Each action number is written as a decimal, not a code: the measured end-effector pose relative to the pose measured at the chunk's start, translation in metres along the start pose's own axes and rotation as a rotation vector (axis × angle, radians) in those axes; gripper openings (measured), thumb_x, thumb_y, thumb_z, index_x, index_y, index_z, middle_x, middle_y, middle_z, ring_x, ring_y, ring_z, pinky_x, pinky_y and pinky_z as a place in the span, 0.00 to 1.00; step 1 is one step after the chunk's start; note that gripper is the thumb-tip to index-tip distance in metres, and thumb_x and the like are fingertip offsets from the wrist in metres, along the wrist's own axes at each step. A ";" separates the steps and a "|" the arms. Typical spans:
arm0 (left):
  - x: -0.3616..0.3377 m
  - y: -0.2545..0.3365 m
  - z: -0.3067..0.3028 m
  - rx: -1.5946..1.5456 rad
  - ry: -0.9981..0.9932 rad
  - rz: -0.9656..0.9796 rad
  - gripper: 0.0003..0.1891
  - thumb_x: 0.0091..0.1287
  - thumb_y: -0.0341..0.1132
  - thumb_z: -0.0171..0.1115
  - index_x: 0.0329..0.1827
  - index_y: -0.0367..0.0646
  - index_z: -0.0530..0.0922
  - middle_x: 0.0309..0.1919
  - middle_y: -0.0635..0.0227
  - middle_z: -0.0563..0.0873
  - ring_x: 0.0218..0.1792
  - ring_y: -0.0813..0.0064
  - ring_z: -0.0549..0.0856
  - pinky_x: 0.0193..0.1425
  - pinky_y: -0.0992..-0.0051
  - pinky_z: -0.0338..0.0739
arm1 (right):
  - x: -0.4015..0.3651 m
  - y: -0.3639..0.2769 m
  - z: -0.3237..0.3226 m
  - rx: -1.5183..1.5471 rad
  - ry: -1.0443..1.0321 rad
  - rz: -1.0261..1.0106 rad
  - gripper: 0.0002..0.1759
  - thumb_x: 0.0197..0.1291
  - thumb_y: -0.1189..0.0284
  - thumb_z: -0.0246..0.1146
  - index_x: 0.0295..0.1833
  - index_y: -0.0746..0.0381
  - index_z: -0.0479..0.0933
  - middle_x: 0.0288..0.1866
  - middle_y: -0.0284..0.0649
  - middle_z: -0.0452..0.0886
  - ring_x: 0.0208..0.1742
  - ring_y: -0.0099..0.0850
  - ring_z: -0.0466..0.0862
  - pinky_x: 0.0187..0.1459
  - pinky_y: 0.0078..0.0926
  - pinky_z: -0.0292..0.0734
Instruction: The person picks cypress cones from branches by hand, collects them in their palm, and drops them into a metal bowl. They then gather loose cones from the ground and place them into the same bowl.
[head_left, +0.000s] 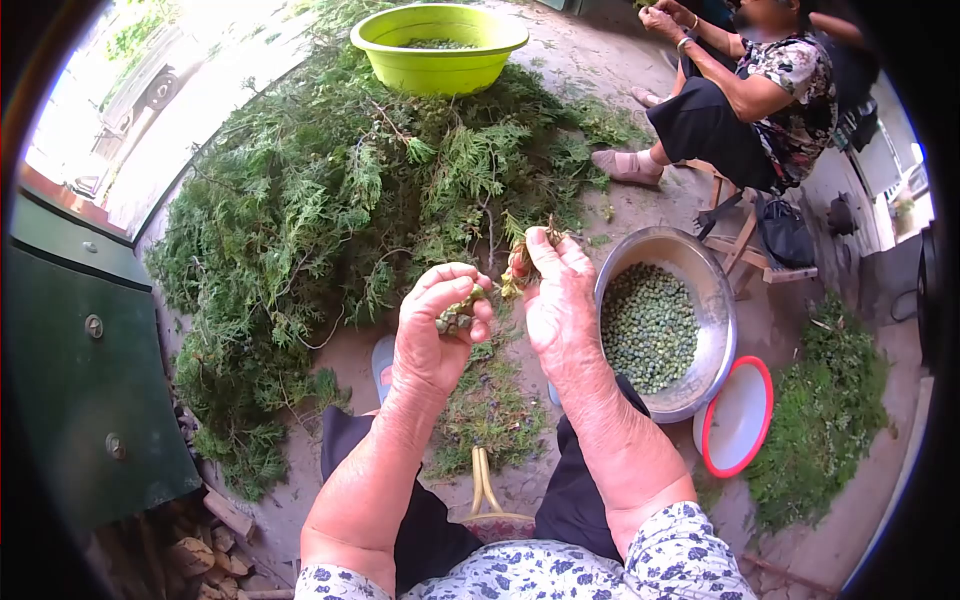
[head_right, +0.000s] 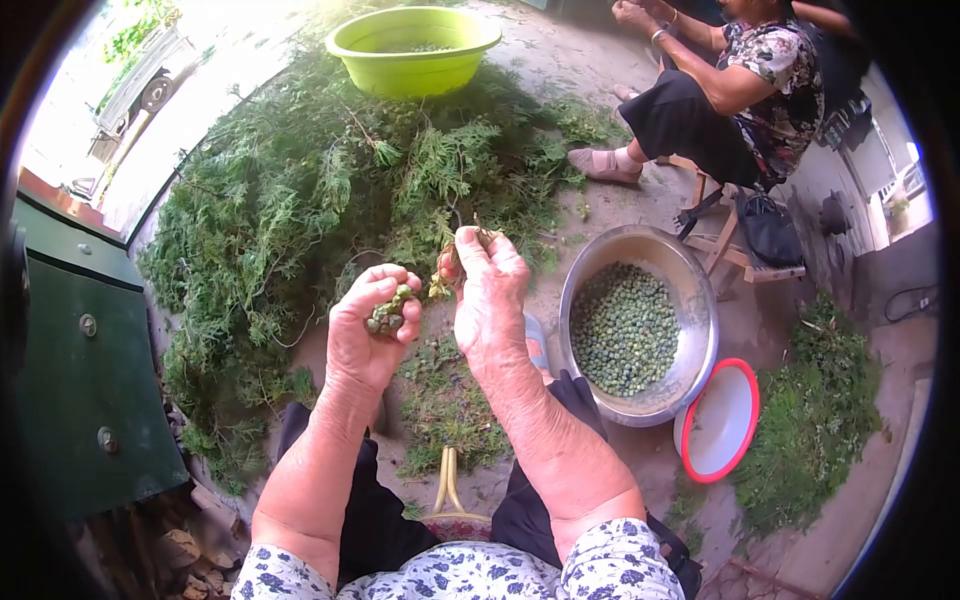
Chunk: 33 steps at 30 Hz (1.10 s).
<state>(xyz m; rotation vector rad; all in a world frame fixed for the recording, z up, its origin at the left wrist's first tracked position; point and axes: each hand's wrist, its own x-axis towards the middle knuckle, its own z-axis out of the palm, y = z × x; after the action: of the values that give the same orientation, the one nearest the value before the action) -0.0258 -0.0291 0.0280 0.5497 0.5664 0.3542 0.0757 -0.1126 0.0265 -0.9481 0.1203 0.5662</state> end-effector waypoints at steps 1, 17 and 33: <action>-0.001 0.001 0.000 0.040 0.018 -0.015 0.10 0.58 0.28 0.61 0.43 0.39 0.75 0.35 0.64 0.81 0.27 0.76 0.79 0.25 0.79 0.73 | 0.000 0.000 0.001 0.000 -0.001 0.000 0.06 0.64 0.72 0.61 0.39 0.63 0.74 0.28 0.31 0.76 0.26 0.21 0.75 0.31 0.20 0.73; 0.004 -0.016 0.000 -0.010 0.152 -0.087 0.09 0.65 0.35 0.61 0.45 0.42 0.79 0.29 0.74 0.80 0.21 0.85 0.75 0.16 0.88 0.63 | -0.002 0.019 0.009 -0.375 0.040 -0.281 0.04 0.62 0.75 0.60 0.39 0.65 0.75 0.28 0.34 0.78 0.26 0.19 0.77 0.27 0.19 0.74; 0.026 -0.032 -0.017 -0.313 -0.160 -0.358 0.16 0.71 0.38 0.54 0.57 0.40 0.74 0.48 0.63 0.82 0.48 0.70 0.82 0.52 0.70 0.79 | 0.002 0.012 0.009 -0.029 0.099 -0.085 0.08 0.66 0.70 0.57 0.45 0.62 0.72 0.27 0.30 0.75 0.26 0.18 0.75 0.28 0.17 0.72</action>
<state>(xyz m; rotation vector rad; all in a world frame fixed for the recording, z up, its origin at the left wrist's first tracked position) -0.0105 -0.0361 -0.0133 0.1663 0.4335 0.0541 0.0694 -0.0992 0.0222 -1.0053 0.1602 0.4438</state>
